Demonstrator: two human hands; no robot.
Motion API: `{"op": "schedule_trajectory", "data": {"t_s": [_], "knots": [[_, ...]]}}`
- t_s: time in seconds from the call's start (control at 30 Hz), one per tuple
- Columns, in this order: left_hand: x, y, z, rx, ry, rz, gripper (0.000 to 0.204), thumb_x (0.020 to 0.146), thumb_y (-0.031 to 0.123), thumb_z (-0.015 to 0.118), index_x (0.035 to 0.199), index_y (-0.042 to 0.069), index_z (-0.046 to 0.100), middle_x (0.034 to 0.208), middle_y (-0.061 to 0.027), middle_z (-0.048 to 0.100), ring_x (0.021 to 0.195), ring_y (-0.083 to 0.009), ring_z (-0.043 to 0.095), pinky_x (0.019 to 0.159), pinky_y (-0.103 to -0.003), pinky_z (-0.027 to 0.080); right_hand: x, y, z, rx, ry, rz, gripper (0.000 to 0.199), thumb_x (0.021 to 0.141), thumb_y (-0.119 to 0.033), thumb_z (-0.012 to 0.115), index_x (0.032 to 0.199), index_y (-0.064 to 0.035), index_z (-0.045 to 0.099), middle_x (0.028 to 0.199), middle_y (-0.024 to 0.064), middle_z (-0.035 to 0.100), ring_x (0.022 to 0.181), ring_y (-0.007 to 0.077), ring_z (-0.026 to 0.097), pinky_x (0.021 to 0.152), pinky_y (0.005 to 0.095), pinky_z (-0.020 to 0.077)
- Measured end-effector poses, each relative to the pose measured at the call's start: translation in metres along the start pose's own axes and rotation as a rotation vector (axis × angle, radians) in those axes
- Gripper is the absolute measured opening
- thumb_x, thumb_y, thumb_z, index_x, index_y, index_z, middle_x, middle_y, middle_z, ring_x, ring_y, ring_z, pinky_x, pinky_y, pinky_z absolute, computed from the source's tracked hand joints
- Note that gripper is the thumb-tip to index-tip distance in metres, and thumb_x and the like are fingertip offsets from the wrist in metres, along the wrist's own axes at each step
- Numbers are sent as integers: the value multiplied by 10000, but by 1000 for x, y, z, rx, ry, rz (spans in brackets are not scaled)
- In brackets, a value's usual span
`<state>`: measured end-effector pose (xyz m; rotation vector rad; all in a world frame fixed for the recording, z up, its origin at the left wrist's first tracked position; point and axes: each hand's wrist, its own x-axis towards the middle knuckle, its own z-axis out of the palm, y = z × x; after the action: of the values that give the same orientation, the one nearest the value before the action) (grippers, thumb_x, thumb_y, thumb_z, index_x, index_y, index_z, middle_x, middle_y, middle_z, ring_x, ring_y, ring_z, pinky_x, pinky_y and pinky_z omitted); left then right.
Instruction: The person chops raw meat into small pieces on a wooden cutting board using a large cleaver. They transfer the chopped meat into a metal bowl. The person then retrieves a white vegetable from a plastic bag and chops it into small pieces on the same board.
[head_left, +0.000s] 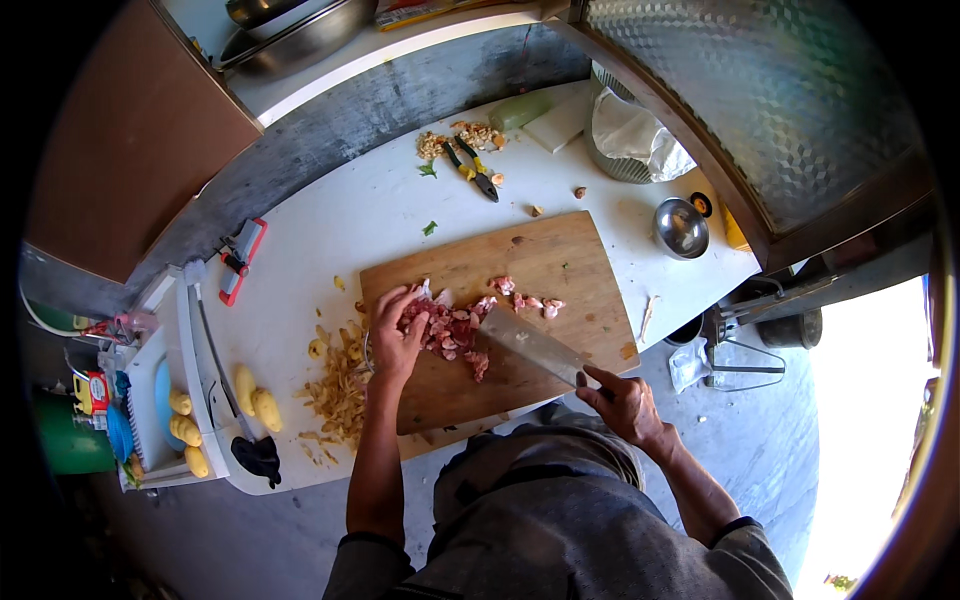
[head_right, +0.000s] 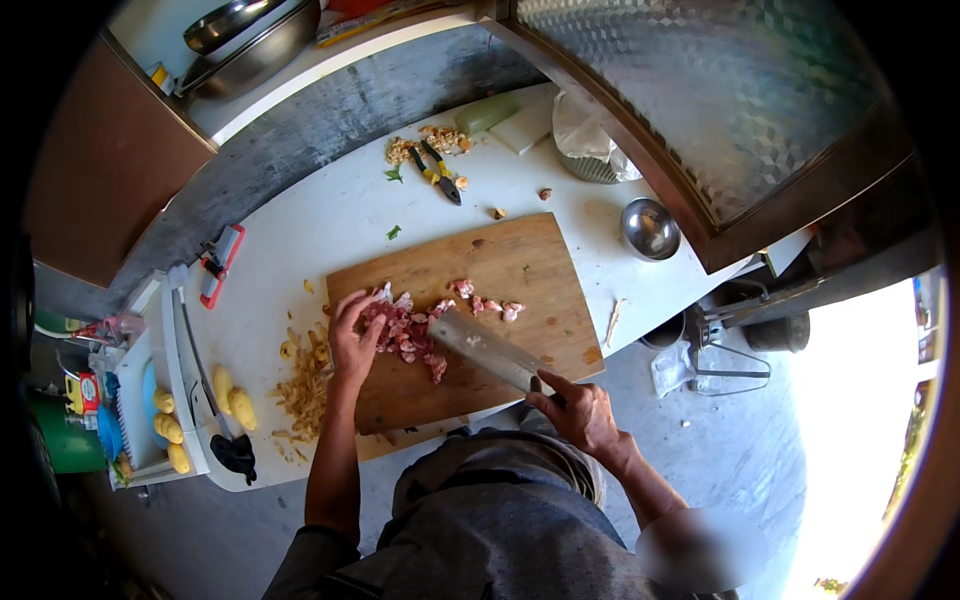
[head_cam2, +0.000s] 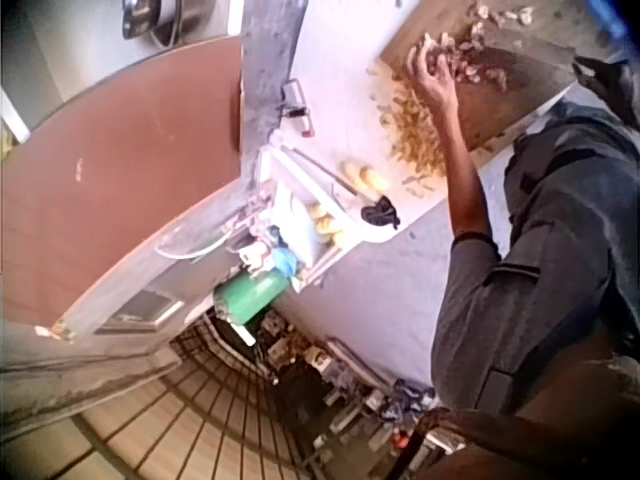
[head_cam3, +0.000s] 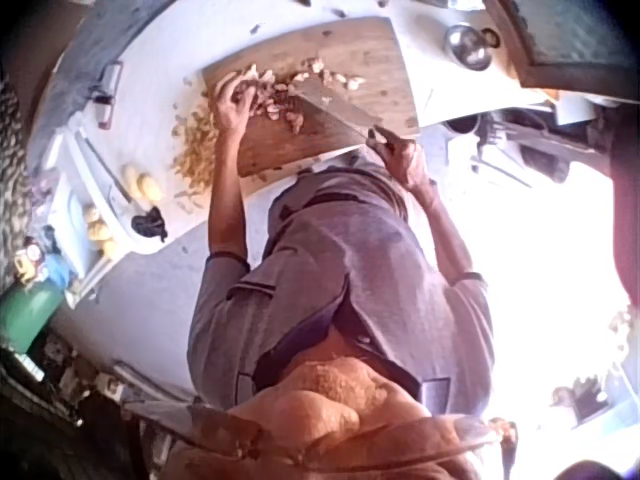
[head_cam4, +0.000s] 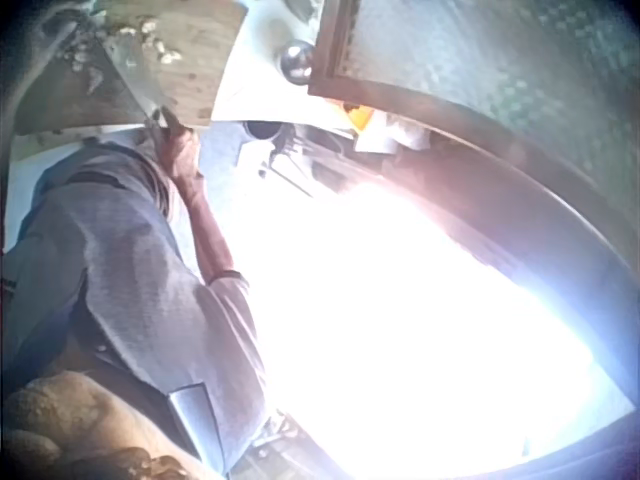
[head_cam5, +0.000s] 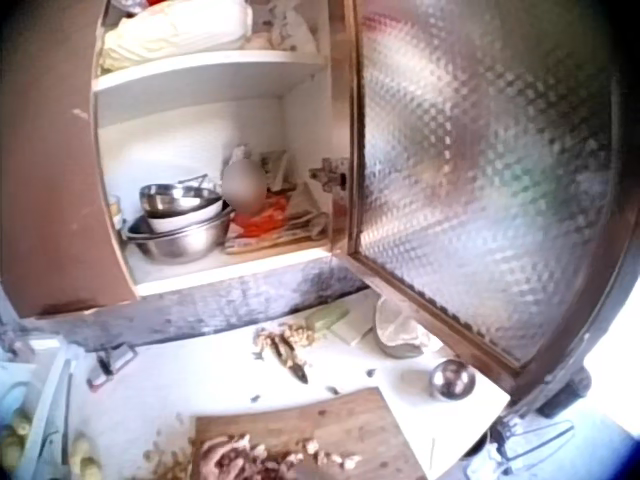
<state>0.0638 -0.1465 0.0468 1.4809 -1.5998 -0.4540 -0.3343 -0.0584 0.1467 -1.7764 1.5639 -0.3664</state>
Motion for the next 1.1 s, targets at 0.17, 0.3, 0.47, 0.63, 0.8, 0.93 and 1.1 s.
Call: {"op": "schedule_trajectory", "data": {"t_s": [0.17,0.3,0.47,0.63,0.8,0.93,1.1], "knots": [[-37,-46,9,242,176,-60,630,952,248,816,1457,-53,588,1529,-260,543,1453,-440,477,1215,-514,394,6,26,16,467,14,309,608,1116,-510,571,1283,61,695,659,17,548,574,109,520,552,344,496],[-41,-38,16,353,106,-103,784,947,357,817,1517,-82,506,1597,-304,480,1523,-468,411,1264,-536,336,11,24,20,616,-4,472,551,1120,-471,579,1171,65,696,670,16,558,563,107,513,513,326,463],[-30,-15,29,470,24,-86,878,933,437,813,1547,-85,465,1604,-313,471,1517,-473,418,1274,-528,326,16,18,39,513,46,468,390,1101,-355,611,1117,17,726,702,98,633,606,179,625,567,374,524],[-25,9,45,182,76,-133,813,920,308,856,1578,8,485,1566,-260,541,1437,-389,540,1198,-455,436,24,6,58,326,98,196,298,1054,-265,631,1155,-5,736,976,261,743,973,423,737,837,500,568],[-21,15,59,-233,-58,-193,702,975,158,793,1584,4,481,1501,-180,613,1320,-263,622,1100,-389,500,30,7,84,333,55,6,328,1073,-291,620,1217,-25,746,1036,255,751,1012,426,731,859,493,569],[-25,35,34,-367,-212,-315,620,1022,143,747,1566,-14,496,1455,-193,668,1321,-261,655,1098,-365,515,30,-9,89,310,43,-76,339,1069,-287,637,1230,-11,751,1038,265,756,999,420,743,855,480,574],[-23,27,20,-296,-119,-408,552,1002,222,789,1464,-21,610,1363,-200,705,1277,-272,672,1084,-389,517,33,-9,52,350,22,51,313,1075,-256,628,1151,24,747,800,242,702,745,344,720,702,445,549]]}}
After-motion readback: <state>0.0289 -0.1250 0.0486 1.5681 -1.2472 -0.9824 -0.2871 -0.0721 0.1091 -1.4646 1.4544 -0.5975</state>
